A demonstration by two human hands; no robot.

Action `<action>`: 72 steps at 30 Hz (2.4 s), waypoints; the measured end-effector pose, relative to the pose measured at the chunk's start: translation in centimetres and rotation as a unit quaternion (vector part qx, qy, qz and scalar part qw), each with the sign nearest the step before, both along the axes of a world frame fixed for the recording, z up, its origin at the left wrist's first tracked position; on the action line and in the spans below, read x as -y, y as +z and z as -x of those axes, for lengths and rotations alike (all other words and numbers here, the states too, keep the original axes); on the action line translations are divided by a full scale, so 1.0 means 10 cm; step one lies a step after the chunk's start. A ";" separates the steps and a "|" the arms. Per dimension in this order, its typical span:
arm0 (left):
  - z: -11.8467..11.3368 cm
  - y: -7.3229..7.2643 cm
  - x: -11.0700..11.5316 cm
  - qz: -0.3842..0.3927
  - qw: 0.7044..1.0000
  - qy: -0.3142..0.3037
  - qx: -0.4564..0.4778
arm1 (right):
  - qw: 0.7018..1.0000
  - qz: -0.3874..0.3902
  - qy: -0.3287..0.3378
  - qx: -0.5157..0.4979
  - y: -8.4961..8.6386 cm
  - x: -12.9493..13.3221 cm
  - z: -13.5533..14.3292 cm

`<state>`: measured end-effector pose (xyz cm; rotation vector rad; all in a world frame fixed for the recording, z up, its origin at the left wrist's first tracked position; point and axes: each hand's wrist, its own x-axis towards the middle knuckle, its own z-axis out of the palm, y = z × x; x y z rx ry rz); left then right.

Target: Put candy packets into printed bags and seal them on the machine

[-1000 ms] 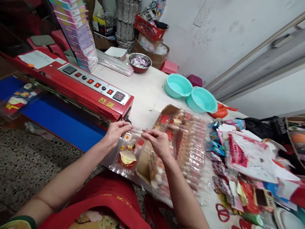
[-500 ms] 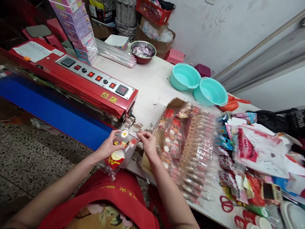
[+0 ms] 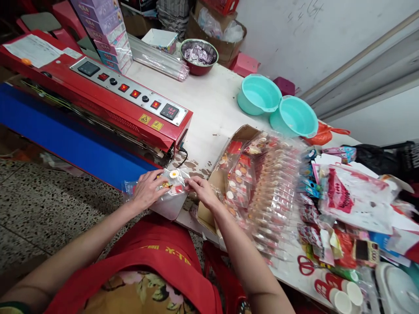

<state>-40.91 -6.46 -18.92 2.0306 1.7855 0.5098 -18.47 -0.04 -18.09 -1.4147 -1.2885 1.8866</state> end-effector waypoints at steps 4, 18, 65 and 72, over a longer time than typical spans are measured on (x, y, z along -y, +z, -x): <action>-0.04 -0.03 -0.01 -0.013 1.000 0.022 0.011 | 0.995 0.093 0.025 -0.039 0.00 -0.10 -0.02; -0.16 -0.08 -0.04 -0.050 0.998 0.022 0.003 | 0.965 -0.249 0.038 0.078 -0.33 -0.07 0.27; 0.12 0.25 -0.78 0.291 0.834 0.125 0.452 | 0.979 -0.056 -0.197 -0.017 0.37 0.19 0.42; 0.12 0.68 -0.81 0.376 0.764 0.116 0.511 | 0.978 -0.084 -0.190 -0.002 0.52 0.08 0.38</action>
